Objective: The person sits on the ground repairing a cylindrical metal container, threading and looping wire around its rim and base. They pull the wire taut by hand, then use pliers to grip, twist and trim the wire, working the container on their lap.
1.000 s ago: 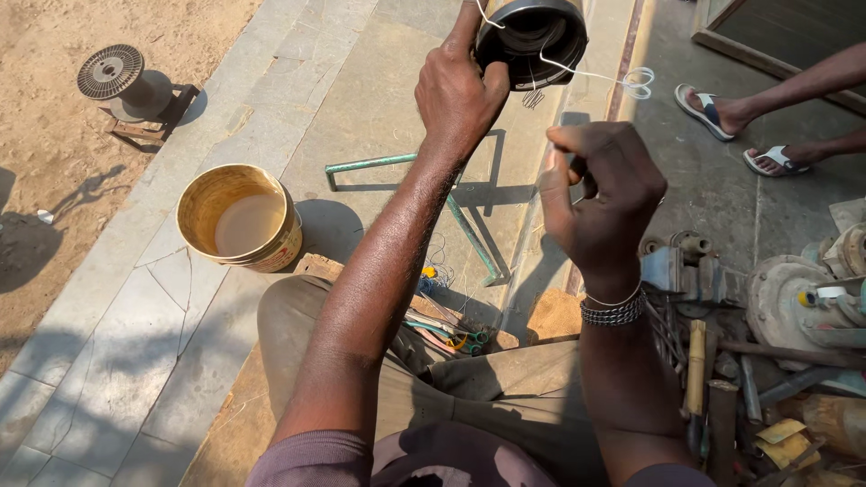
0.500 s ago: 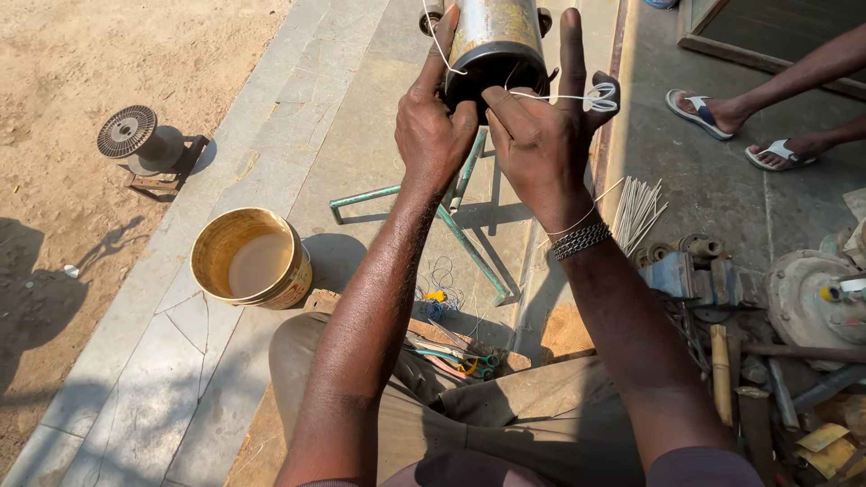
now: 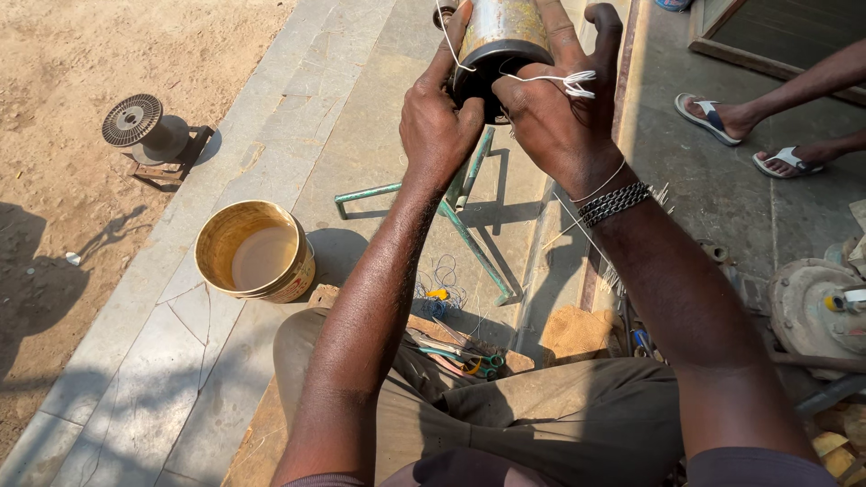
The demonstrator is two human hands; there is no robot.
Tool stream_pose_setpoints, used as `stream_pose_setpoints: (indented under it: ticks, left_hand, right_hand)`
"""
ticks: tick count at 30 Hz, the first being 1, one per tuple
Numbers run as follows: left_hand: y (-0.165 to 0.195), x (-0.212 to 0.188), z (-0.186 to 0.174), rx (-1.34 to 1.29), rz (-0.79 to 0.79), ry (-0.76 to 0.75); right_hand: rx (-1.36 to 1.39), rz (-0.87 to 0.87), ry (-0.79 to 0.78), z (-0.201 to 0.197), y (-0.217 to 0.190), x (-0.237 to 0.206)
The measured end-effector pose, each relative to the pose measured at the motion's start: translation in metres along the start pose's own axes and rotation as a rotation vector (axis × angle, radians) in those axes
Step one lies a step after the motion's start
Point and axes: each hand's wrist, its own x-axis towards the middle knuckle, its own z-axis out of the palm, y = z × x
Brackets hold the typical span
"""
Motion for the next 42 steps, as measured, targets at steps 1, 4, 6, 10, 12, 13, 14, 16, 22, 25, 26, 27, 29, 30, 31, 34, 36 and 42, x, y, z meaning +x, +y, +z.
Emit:
stream_pose_setpoints:
  ticks: [1,4,6,10,12,13,14,16,22,25,26,27,29,30,31,34,36,42]
  left_hand:
    - [0.0,0.0,0.001,-0.011,0.017,0.008]
    - [0.0,0.002,0.005,-0.001,0.026,0.033]
    - [0.002,0.003,0.005,-0.026,0.057,0.051]
    - [0.004,0.001,0.004,-0.02,0.019,0.019]
    - [0.005,0.001,0.004,-0.027,0.054,0.035]
    - [0.005,0.001,0.004,-0.031,0.073,0.043]
    - [0.005,0.001,0.004,-0.034,0.073,0.041]
    - [0.005,0.001,0.005,-0.038,0.073,0.037]
    - [0.002,0.002,0.004,-0.059,0.066,0.067]
    - [-0.001,0.004,0.002,-0.096,0.067,0.077]
    - [-0.001,0.005,0.001,-0.088,0.065,0.078]
    - [-0.002,0.006,0.0,-0.08,0.065,0.078]
    - [0.001,0.005,-0.003,-0.055,0.018,0.038]
    - [0.003,0.001,-0.005,-0.038,-0.035,-0.001]
    - [0.007,-0.006,-0.007,-0.02,-0.088,-0.037]
    - [0.022,-0.049,-0.012,0.021,0.016,0.104]
    - [0.035,-0.079,-0.008,-0.056,-0.033,0.097]
    - [0.041,-0.079,0.023,-0.156,-0.061,-0.073]
  right_hand:
    - [0.004,-0.007,0.004,0.0,0.002,-0.001]
    - [0.065,-0.006,0.007,0.001,0.006,-0.002]
    - [0.081,-0.007,-0.022,0.002,0.008,-0.002]
    - [0.092,0.009,-0.004,0.007,0.01,-0.002]
    - [0.097,0.018,-0.017,0.007,0.01,-0.002]
    - [0.098,0.022,-0.023,0.006,0.009,-0.001]
    - [0.101,0.025,-0.029,0.004,0.008,0.0]
    - [0.085,0.027,-0.004,-0.003,0.006,0.004]
    - [0.115,0.045,-0.045,-0.024,-0.009,0.019]
    - [0.257,0.173,-0.114,-0.02,-0.02,0.027]
    - [0.279,0.214,-0.129,-0.017,-0.023,0.028]
    - [0.299,0.257,-0.142,-0.014,-0.025,0.029]
    - [0.259,0.223,-0.071,-0.009,-0.027,0.029]
    - [0.241,0.204,-0.036,-0.006,-0.027,0.029]
    - [0.245,0.204,-0.037,-0.004,-0.026,0.029]
    - [0.252,0.2,-0.035,0.004,-0.024,0.03]
    - [0.252,0.199,-0.046,0.009,-0.022,0.029]
    - [0.311,0.156,-0.054,0.024,-0.013,0.026]
